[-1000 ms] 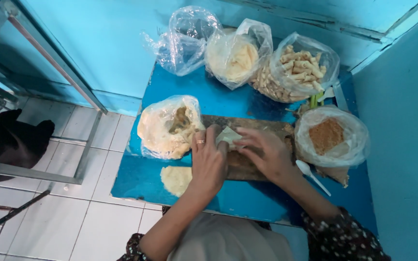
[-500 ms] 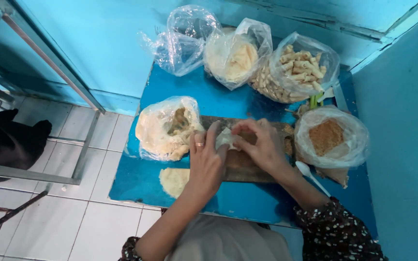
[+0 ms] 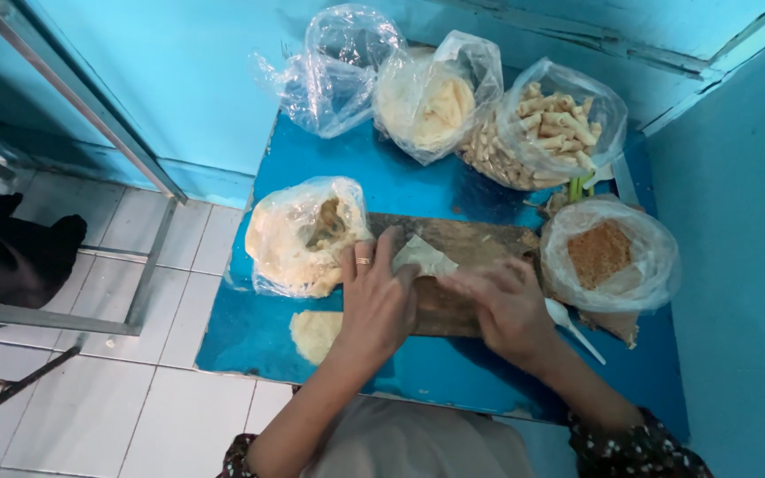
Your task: The person sits at a small blue table and folds filled pastry wrappers by hand. They take thin square wrappers, place filling from a covered bowl onto each wrapper, fold the wrapper over the filling, and set the folded pastries aside while working through the batch.
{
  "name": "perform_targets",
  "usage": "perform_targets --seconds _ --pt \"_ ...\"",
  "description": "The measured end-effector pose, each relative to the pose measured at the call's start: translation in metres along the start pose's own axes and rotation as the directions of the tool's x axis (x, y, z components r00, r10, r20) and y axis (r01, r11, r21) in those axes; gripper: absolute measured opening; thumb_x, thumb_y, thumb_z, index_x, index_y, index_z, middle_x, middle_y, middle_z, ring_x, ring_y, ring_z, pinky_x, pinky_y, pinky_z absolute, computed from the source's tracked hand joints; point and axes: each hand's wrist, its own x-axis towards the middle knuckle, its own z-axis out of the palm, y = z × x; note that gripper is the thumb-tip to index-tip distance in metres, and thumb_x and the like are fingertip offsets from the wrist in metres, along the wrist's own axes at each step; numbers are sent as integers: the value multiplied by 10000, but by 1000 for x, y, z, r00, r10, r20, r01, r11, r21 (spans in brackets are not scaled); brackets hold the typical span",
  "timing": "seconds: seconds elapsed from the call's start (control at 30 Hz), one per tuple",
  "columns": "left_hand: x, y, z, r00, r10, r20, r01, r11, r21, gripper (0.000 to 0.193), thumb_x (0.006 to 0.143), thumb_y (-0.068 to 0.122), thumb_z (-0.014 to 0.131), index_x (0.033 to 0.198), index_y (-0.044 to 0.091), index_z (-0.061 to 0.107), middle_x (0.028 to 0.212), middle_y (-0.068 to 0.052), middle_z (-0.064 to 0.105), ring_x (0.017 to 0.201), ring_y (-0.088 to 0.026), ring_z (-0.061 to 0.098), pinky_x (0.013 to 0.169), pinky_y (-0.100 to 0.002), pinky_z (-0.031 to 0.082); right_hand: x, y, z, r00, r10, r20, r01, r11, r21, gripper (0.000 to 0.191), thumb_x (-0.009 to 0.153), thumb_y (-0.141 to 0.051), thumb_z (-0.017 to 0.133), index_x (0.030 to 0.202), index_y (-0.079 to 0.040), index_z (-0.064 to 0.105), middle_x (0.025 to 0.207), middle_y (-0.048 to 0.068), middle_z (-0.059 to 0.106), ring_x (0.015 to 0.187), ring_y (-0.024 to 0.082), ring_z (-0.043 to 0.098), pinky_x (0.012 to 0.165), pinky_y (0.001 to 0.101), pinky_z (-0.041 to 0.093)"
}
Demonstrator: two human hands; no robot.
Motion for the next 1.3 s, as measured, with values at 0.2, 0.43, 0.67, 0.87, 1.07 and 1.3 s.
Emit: perform_targets --seconds 0.2,0.43,0.67,0.87,1.07,1.3 --pt "0 0 0 1000 1 24 -2 999 52 228 754 57 676 972 8 725 1376 -214 531 1201 -408 474 1092 -560 316 2 -5 2 994 -102 27 104 991 -87 499 853 -38 662 1331 -180 642 1233 15 694 1176 208 651 1041 528 416" --pt "-2 0 2 1000 11 16 -13 995 102 237 726 49 660 949 13 730 1361 -230 530 1175 -423 479 1085 -592 304 23 -4 1 997 61 -40 -59 997 48 380 873 -59 723 1244 -113 663 1201 21 770 1095 225 658 1008 470 445" --pt "-3 2 0 1000 -9 -27 11 998 69 160 819 89 682 951 16 733 1363 -204 546 1156 -395 495 1041 -543 349 64 -3 13 898 404 176 -439 779 448 425 838 -95 797 1224 -51 624 916 65 803 897 185 807 739 303 595" --pt "0 2 0 999 -38 -23 37 999 -27 256 755 159 724 971 27 759 1312 -209 551 1135 -413 485 999 -552 335 70 8 9 921 334 199 -386 846 367 430 798 -154 836 1167 -71 632 888 31 806 915 178 801 808 352 546" --pt "0 10 11 999 -21 -40 24 996 88 207 794 118 705 974 27 749 1354 -202 553 1184 -384 499 1071 -536 351 57 8 6 967 202 157 -222 967 122 502 790 -228 831 1235 -150 611 1005 -85 789 1156 208 644 975 459 348" --pt "-2 16 16 999 -18 -29 20 996 82 146 792 116 701 907 34 736 1331 -185 570 1167 -385 506 1038 -525 365 38 21 -5 976 119 185 -157 965 211 587 765 -181 806 1306 -139 581 1227 -14 726 1242 228 603 989 464 350"
